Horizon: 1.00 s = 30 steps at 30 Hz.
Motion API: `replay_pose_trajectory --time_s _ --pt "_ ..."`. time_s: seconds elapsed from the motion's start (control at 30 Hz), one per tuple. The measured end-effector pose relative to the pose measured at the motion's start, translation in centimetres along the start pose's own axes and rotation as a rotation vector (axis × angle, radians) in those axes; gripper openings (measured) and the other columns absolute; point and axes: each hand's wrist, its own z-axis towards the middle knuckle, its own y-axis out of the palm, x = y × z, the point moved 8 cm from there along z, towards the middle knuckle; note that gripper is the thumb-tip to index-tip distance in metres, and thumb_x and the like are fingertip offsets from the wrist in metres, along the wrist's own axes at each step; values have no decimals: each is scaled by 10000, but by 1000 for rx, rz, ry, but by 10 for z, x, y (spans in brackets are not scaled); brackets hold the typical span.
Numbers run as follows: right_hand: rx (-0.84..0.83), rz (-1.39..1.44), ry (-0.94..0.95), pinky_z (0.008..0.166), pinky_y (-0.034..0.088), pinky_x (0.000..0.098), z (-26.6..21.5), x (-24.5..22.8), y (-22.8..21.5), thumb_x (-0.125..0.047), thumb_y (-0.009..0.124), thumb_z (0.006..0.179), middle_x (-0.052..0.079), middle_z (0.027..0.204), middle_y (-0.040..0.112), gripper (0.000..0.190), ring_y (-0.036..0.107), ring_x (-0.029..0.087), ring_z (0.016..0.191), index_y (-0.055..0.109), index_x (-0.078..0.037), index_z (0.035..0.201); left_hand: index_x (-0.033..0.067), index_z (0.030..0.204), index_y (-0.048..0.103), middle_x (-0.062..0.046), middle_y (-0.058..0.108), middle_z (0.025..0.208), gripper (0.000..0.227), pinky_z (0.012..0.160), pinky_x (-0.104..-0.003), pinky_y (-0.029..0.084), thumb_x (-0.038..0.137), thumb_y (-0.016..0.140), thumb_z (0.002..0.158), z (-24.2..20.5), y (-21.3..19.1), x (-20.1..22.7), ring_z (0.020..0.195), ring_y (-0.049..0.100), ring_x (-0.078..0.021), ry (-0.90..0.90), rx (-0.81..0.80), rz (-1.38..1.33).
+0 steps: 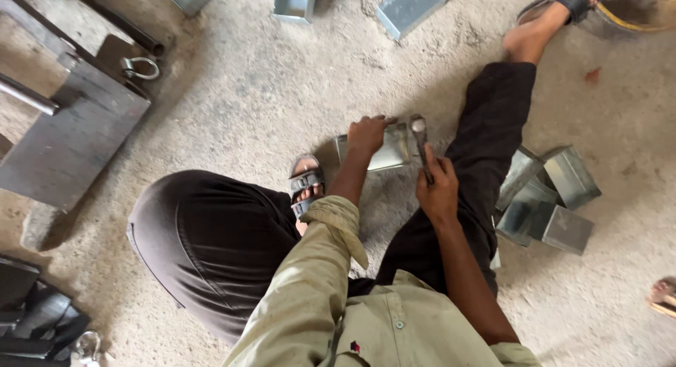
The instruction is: The person sits on the floor and repeatedly hammers small rectangular metal boxes to flatten or shape them. They pick up a box, strike it with a hammer, and place it aside, repeating this process for multiple units.
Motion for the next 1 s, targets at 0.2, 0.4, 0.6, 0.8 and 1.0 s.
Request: replay_pose_trajectory --time_s 0.2,0.4,0.6,0.8,1.0 --pt "4 -42 -62 780 539 375 13 -10 4 29 690 888 184 1044 629 612 653 305 882 593 -93 1480 494 1397 567 63 601 1431 508 978 -496 502 147 427 1055 -10 -31 13 1167 646 -255 13 25 -2" --pt "263 71 -236 809 507 357 8 -72 -75 -69 748 996 138 1048 630 533 618 250 906 563 7 1489 202 1341 634 -51 662 1147 392 927 -524 484 124 550 965 -57 -112 65 1054 637 -282 217 621 50" --pt "527 -13 -173 713 437 363 8 -87 -127 -59 784 984 165 976 589 556 566 262 832 544 102 1458 109 1093 627 -71 639 1028 301 860 -521 451 179 620 801 -64 -117 79 1010 604 -278 161 528 113" --pt "-48 58 -62 697 512 363 44 -43 -63 8 744 865 154 925 671 631 618 245 744 597 3 1479 112 1065 618 -66 637 1005 171 879 -530 451 186 580 915 -60 -102 76 997 603 -271 153 634 171" --pt "304 32 -235 802 527 359 13 -49 -82 38 707 960 170 1049 661 573 649 247 898 556 -15 1510 120 1045 616 -65 636 1000 127 896 -523 455 176 560 945 -60 -91 73 989 606 -277 132 627 173"
